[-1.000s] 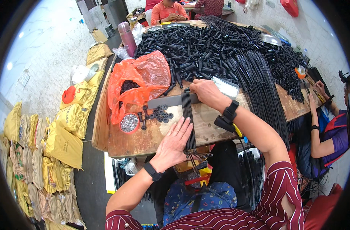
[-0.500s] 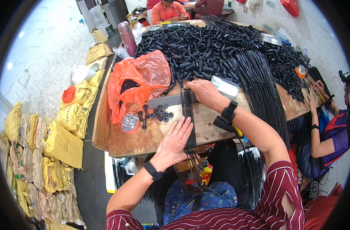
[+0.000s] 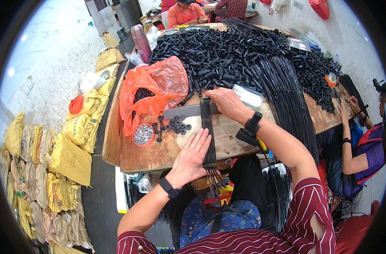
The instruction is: The recorder uses pliers to cut and assemble black umbrella ribs at a factory workbench.
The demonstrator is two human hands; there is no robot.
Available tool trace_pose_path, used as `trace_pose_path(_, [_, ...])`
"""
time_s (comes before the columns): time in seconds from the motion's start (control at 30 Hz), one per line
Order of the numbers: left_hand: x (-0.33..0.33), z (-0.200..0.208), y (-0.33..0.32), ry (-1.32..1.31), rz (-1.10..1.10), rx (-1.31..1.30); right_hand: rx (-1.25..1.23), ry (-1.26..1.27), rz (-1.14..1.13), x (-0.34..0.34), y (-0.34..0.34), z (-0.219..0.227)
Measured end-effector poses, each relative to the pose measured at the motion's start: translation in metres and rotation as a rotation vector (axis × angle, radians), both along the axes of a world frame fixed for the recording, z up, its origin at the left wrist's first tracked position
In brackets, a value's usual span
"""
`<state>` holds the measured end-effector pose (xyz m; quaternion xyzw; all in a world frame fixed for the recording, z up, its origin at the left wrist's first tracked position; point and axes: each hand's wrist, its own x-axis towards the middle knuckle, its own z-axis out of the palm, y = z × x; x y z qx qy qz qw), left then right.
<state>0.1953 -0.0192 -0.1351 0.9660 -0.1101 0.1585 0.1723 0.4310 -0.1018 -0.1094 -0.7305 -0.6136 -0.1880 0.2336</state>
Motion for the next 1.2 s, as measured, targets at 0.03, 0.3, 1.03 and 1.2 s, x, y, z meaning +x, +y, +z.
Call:
trace_pose_path(0.03, [0.000, 0.000, 0.001, 0.001, 0.001, 0.001, 0.001, 0.001, 0.001, 0.001, 0.001, -0.001])
trace_pose_path(0.3, [-0.001, 0.004, 0.000, -0.018, -0.004, -0.015, -0.026, -0.030, -0.014, -0.003, 0.000, 0.001])
trace_pose_path(1.03, [0.000, 0.000, 0.000, 0.020, -0.004, 0.021, -0.089, -0.059, -0.095, 0.002, -0.005, -0.001])
trace_pose_path(1.2, [-0.003, 0.009, -0.002, 0.038, -0.016, 0.065, -0.044, -0.134, -0.431, 0.038, -0.039, 0.015])
